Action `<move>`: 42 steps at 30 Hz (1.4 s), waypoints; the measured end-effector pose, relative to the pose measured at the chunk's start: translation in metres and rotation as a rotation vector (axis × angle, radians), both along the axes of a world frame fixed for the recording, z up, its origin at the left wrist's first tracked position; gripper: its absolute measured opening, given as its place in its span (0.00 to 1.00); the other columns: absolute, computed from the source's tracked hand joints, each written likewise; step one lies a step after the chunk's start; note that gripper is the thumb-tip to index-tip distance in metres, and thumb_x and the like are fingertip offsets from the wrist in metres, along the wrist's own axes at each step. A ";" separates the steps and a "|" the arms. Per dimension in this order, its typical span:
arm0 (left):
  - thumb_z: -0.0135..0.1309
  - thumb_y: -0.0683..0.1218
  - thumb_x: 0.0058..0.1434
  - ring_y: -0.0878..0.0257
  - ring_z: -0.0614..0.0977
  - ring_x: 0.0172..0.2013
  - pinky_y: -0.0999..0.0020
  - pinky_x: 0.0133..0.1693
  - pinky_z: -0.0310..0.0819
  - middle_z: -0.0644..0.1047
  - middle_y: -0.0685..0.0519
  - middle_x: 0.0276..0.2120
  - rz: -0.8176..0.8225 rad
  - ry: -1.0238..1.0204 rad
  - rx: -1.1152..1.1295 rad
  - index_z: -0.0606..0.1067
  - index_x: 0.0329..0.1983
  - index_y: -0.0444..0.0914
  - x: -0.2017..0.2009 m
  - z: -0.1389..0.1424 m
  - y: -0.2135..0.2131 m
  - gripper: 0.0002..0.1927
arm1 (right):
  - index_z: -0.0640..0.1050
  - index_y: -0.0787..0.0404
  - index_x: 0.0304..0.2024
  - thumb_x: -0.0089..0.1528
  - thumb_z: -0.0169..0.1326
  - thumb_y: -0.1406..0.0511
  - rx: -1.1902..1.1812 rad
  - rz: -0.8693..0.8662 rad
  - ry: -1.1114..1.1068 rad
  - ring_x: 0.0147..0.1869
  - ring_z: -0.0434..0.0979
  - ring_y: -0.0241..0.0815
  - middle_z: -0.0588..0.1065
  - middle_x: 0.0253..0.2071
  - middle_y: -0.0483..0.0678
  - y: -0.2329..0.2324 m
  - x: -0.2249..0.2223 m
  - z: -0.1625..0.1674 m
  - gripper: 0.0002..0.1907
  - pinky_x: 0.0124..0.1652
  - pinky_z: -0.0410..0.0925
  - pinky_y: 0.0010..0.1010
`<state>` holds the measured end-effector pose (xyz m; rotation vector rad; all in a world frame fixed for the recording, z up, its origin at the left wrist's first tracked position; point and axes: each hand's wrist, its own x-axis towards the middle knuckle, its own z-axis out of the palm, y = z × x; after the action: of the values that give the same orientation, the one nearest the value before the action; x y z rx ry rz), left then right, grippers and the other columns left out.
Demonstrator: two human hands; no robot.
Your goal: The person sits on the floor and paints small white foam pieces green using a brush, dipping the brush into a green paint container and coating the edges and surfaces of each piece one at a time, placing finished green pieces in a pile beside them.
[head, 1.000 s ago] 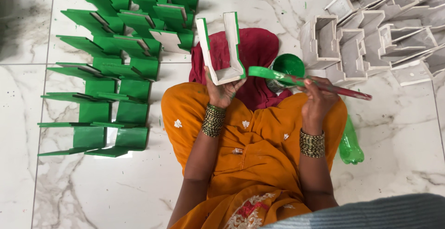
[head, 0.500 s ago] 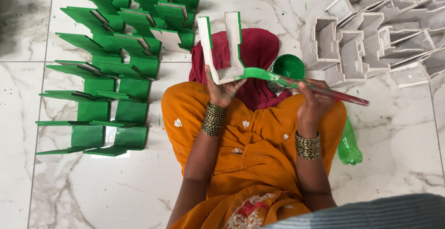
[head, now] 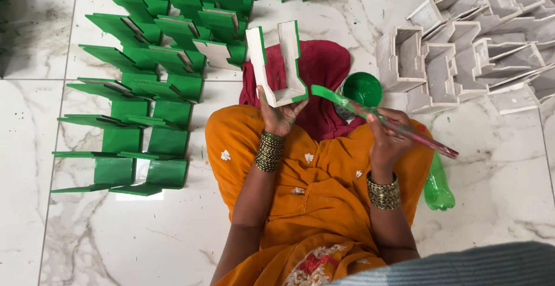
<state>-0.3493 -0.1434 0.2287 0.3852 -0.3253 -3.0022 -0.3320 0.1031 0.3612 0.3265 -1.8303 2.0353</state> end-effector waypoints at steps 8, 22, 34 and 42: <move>0.38 0.79 0.64 0.38 0.77 0.56 0.39 0.58 0.74 0.71 0.32 0.59 0.009 0.044 0.088 0.55 0.70 0.25 -0.002 -0.013 -0.003 0.56 | 0.76 0.68 0.47 0.63 0.62 0.76 0.198 0.098 0.165 0.54 0.80 0.41 0.78 0.49 0.54 -0.016 0.027 0.007 0.11 0.53 0.75 0.29; 0.39 0.79 0.62 0.39 0.78 0.57 0.37 0.59 0.73 0.70 0.29 0.58 0.032 0.014 0.061 0.56 0.66 0.22 -0.002 -0.006 -0.002 0.56 | 0.76 0.67 0.46 0.63 0.64 0.75 0.336 0.020 0.258 0.54 0.81 0.45 0.78 0.49 0.54 -0.019 0.027 0.016 0.11 0.54 0.76 0.32; 0.39 0.78 0.62 0.41 0.79 0.56 0.38 0.58 0.75 0.72 0.33 0.57 0.035 -0.030 0.056 0.58 0.66 0.25 -0.002 -0.009 -0.002 0.54 | 0.77 0.67 0.45 0.62 0.65 0.74 0.468 0.002 0.312 0.52 0.82 0.48 0.79 0.47 0.56 -0.021 0.030 0.030 0.11 0.53 0.76 0.35; 0.39 0.79 0.62 0.40 0.79 0.53 0.36 0.58 0.74 0.71 0.30 0.58 0.029 0.002 0.046 0.57 0.66 0.24 -0.001 -0.010 -0.002 0.56 | 0.77 0.67 0.43 0.60 0.66 0.74 0.391 0.205 0.267 0.50 0.83 0.48 0.79 0.47 0.56 -0.033 0.036 0.021 0.12 0.50 0.78 0.33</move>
<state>-0.3507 -0.1455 0.2186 0.3870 -0.2481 -2.9865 -0.2959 0.0703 0.3825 0.8814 -2.0777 1.6390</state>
